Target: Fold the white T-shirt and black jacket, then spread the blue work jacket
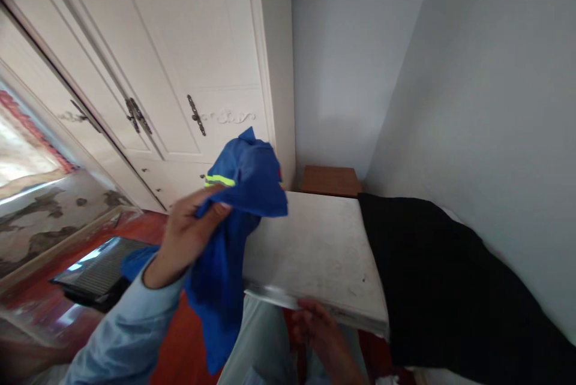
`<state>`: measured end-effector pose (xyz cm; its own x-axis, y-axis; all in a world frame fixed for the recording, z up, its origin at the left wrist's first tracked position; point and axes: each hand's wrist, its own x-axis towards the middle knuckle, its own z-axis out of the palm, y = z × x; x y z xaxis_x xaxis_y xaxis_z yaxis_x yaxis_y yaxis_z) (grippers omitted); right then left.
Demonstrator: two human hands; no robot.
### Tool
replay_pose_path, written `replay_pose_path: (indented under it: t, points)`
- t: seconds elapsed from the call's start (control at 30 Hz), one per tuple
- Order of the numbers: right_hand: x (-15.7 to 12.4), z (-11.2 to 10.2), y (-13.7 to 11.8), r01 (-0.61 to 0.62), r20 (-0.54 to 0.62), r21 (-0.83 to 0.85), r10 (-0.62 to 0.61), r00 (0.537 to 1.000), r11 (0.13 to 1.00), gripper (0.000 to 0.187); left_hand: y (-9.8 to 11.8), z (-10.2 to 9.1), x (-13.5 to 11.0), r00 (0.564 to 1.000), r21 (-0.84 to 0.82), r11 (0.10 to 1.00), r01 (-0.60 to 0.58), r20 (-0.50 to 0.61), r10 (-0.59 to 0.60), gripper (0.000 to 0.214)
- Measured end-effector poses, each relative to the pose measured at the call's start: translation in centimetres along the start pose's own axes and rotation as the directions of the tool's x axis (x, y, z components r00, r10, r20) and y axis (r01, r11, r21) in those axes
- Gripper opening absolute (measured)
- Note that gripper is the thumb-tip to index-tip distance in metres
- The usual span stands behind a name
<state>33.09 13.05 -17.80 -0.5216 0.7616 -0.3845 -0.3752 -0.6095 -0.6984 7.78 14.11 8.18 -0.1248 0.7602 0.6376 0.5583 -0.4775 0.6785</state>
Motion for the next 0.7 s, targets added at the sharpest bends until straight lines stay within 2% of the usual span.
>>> replay_pose_path:
  t: [0.03,0.07,0.13,0.17,0.2,0.23,0.3,0.37,0.43,0.5,0.57,0.6,0.67,0.7]
  points:
    - [0.2,1.2,-0.7,0.029,0.054,0.043,-0.031,0.998,0.999,0.055,0.8,2.1,-1.2,0.981,-0.038,0.998,-0.046,0.186,0.053,0.015]
    - [0.4,2.1,-1.4,0.069,0.082,0.099,-0.077,0.994,0.993,0.058,1.1,4.2,-2.4,0.920,-0.082,0.994,-0.069,0.380,0.095,0.017]
    - [0.8,3.0,-2.9,0.113,0.064,0.206,-0.129,0.990,0.972,0.065,0.4,7.9,-4.8,0.730,-0.143,0.987,-0.077,0.666,0.154,0.028]
    - [0.9,3.1,-3.5,0.105,0.039,0.243,-0.118,0.992,0.964,0.068,-0.2,9.3,-5.9,0.655,-0.141,0.987,-0.072,0.740,0.154,0.034]
    - [1.0,2.9,-4.2,0.073,0.017,0.267,-0.080,0.997,0.961,0.072,-0.9,10.2,-7.0,0.597,-0.142,0.985,-0.097,0.784,0.172,0.046]
    - [1.0,2.6,-4.7,0.031,0.002,0.281,-0.033,0.999,0.959,0.076,-1.5,10.6,-7.8,0.561,-0.160,0.980,-0.119,0.804,0.200,0.061]
    - [0.8,2.1,-5.7,-0.013,-0.027,0.279,0.022,0.999,0.960,0.076,-2.4,10.0,-8.9,0.532,-0.216,0.971,-0.101,0.813,0.236,0.076]
    - [0.5,1.9,-6.6,0.046,-0.143,0.221,-0.015,0.990,0.974,0.066,-2.9,8.0,-9.0,0.566,-0.265,0.963,-0.042,0.788,0.241,0.076]
    - [0.1,1.9,-7.5,0.119,-0.280,0.118,-0.082,0.956,0.986,0.058,-3.7,5.5,-8.4,0.674,-0.238,0.971,0.019,0.720,0.163,0.066]
    - [-0.3,1.9,-8.2,0.165,-0.364,0.021,-0.147,0.920,0.986,0.056,-5.6,3.4,-7.5,0.797,-0.124,0.987,0.103,0.604,-0.007,0.054]
    - [-0.8,1.6,-8.7,0.204,-0.400,-0.061,-0.211,0.892,0.977,0.054,-8.9,2.0,-6.6,0.869,-0.018,0.973,0.232,0.454,-0.198,0.051]
    - [-0.9,1.3,-8.9,0.218,-0.420,-0.102,-0.241,0.875,0.971,0.054,-10.9,1.5,-6.1,0.880,0.034,0.956,0.292,0.381,-0.282,0.055]
    - [-1.2,0.7,-9.2,0.232,-0.458,-0.188,-0.294,0.839,0.954,0.053,-15.1,0.9,-5.1,0.856,0.196,0.895,0.401,0.268,-0.442,0.064]
    - [-1.3,0.3,-9.3,0.226,-0.467,-0.229,-0.310,0.828,0.947,0.050,-17.1,0.7,-4.5,0.853,0.287,0.859,0.424,0.192,-0.486,0.064]
